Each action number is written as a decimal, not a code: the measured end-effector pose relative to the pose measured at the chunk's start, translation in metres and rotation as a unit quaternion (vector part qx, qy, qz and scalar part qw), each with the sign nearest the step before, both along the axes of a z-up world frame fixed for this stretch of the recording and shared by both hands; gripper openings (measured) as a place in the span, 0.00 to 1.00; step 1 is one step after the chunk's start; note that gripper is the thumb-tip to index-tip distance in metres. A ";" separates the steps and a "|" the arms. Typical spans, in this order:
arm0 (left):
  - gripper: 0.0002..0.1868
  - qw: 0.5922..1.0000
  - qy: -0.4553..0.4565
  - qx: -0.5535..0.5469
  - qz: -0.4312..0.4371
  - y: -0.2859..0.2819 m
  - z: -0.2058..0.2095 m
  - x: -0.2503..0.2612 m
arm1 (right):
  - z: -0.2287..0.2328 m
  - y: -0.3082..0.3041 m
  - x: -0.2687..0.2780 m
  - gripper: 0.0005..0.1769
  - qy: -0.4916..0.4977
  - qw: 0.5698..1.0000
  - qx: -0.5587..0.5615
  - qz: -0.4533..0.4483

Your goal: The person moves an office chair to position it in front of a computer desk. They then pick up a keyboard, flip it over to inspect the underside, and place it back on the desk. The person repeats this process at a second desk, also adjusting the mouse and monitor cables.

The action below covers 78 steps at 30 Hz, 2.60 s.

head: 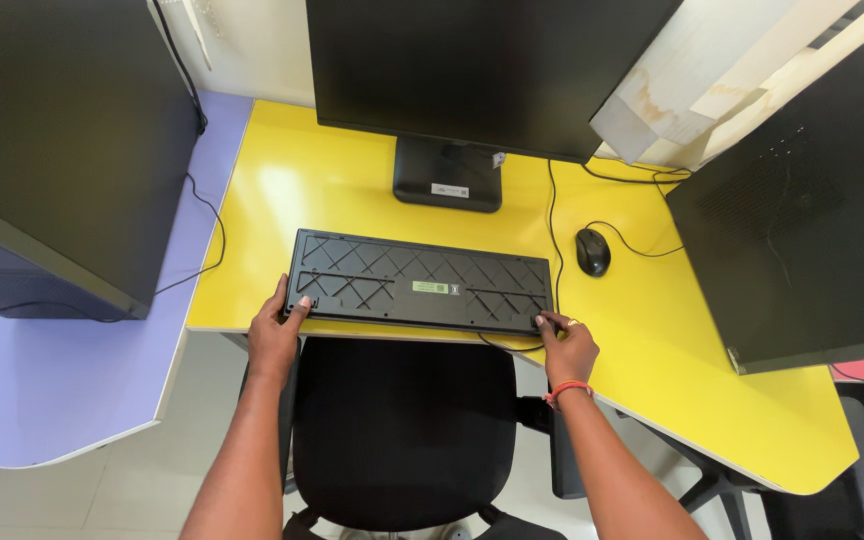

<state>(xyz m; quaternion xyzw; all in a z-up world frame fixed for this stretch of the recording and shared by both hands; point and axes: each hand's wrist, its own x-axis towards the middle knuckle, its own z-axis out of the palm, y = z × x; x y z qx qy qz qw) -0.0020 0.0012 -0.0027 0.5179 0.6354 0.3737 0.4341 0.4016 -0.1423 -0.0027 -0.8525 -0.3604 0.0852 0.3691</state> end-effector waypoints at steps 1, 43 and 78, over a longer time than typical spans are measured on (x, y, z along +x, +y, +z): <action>0.36 1.000 -0.002 0.001 -0.002 0.000 0.000 0.000 | 0.001 -0.002 0.001 0.14 0.013 1.000 0.001 0.007; 0.40 0.987 0.125 0.044 -0.092 0.031 0.062 -0.029 | 0.064 0.014 0.030 0.25 0.090 0.981 0.140 0.095; 0.53 0.988 0.101 -0.068 -0.099 0.070 0.046 0.003 | 0.067 0.078 0.079 0.28 0.381 0.921 0.030 0.077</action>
